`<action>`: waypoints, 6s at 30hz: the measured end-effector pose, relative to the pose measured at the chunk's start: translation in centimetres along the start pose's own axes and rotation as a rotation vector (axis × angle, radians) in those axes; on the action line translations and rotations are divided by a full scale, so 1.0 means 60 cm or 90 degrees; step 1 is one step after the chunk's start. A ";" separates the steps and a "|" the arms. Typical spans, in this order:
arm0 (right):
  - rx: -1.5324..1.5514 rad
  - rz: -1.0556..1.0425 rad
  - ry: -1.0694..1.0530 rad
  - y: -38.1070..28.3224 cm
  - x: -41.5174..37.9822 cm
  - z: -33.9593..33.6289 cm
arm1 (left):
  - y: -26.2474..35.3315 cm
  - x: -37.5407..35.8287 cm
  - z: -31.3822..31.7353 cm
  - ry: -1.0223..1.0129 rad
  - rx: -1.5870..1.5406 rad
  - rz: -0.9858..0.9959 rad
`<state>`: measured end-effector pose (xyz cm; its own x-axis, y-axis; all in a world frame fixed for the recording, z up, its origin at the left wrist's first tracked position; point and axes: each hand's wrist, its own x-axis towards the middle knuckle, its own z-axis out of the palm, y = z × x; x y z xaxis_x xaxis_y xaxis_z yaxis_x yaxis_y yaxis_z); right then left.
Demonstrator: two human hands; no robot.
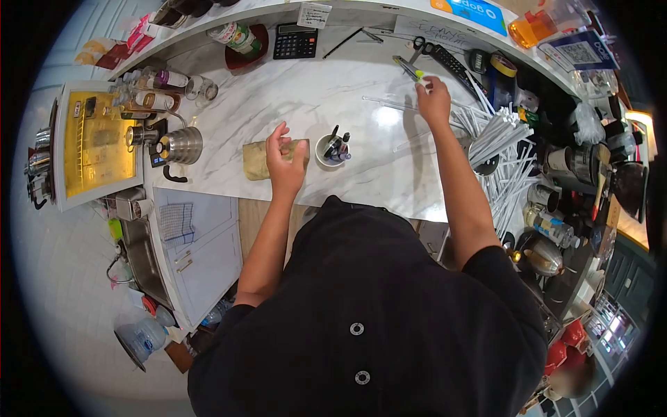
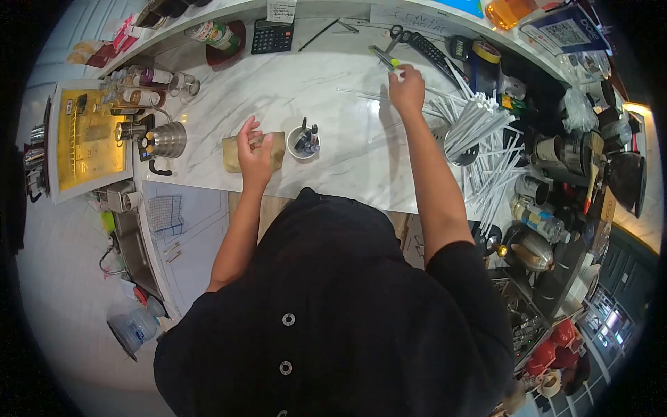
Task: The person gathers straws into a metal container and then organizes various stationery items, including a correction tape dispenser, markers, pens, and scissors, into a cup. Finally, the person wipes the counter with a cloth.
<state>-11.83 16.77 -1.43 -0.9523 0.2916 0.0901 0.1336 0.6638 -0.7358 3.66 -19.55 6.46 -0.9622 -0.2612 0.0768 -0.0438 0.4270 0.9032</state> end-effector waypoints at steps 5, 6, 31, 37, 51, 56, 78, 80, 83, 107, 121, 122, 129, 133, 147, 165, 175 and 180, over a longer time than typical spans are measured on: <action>-0.275 -0.040 0.013 0.002 0.076 0.053 | -0.015 -0.011 0.001 0.019 -0.006 -0.071; -0.274 -0.045 0.004 0.004 0.078 0.056 | -0.012 -0.010 0.002 0.017 -0.008 -0.068; 0.153 -0.217 -0.336 -0.304 -0.254 -0.130 | -0.033 -0.002 0.008 -0.223 0.120 0.160; 0.037 -0.362 -0.350 -0.319 -0.276 -0.056 | -0.044 -0.003 0.006 -0.226 0.106 0.149; -0.103 -0.431 -0.248 -0.269 -0.304 0.008 | -0.058 -0.012 -0.005 -0.229 0.031 0.068; 0.016 -0.381 -0.144 -0.270 -0.290 -0.050 | -0.053 -0.016 -0.014 -0.170 -0.037 0.021; -0.281 0.190 -0.130 -0.023 0.183 0.076 | -0.048 0.156 0.080 -0.123 0.024 -0.118; -0.288 0.218 -0.134 -0.017 0.190 0.090 | -0.052 0.151 0.074 -0.085 -0.017 -0.132; -0.308 0.257 -0.155 -0.036 0.173 0.096 | -0.055 0.140 0.071 -0.065 -0.058 -0.130; 0.557 0.200 -0.330 -0.198 -0.145 -0.087 | -0.056 -0.006 -0.032 -0.129 -0.096 -0.100; 0.208 -0.006 -0.257 -0.279 -0.346 -0.009 | -0.061 -0.025 -0.038 -0.239 -0.070 -0.061; 0.211 0.006 -0.250 -0.278 -0.350 -0.001 | -0.061 -0.023 -0.039 -0.243 -0.071 -0.061; 0.224 0.071 -0.214 -0.272 -0.374 0.030 | -0.075 -0.016 -0.052 -0.267 -0.078 -0.040; 0.266 0.067 -0.178 -0.255 -0.388 0.051 | -0.093 -0.015 -0.052 -0.276 -0.100 -0.050; 0.185 0.009 -0.116 -0.272 -0.393 -0.019 | -0.083 -0.005 -0.058 -0.288 -0.101 -0.036; 0.234 0.175 -0.106 -0.109 -0.236 -0.076 | -0.098 0.049 -0.012 -0.183 -0.043 -0.120; 0.116 0.015 -0.081 -0.087 0.019 0.052 | -0.097 0.222 0.087 -0.219 0.113 -0.026; -0.071 -0.156 -0.028 -0.079 0.143 0.135 | -0.098 0.313 0.167 -0.229 0.297 0.114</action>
<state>-22.84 10.54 -2.58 -0.9706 0.0839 0.2257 -0.0756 0.7838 -0.6164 -16.85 -18.31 -1.62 -0.9923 0.1231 -0.0108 0.0917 0.7924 0.6031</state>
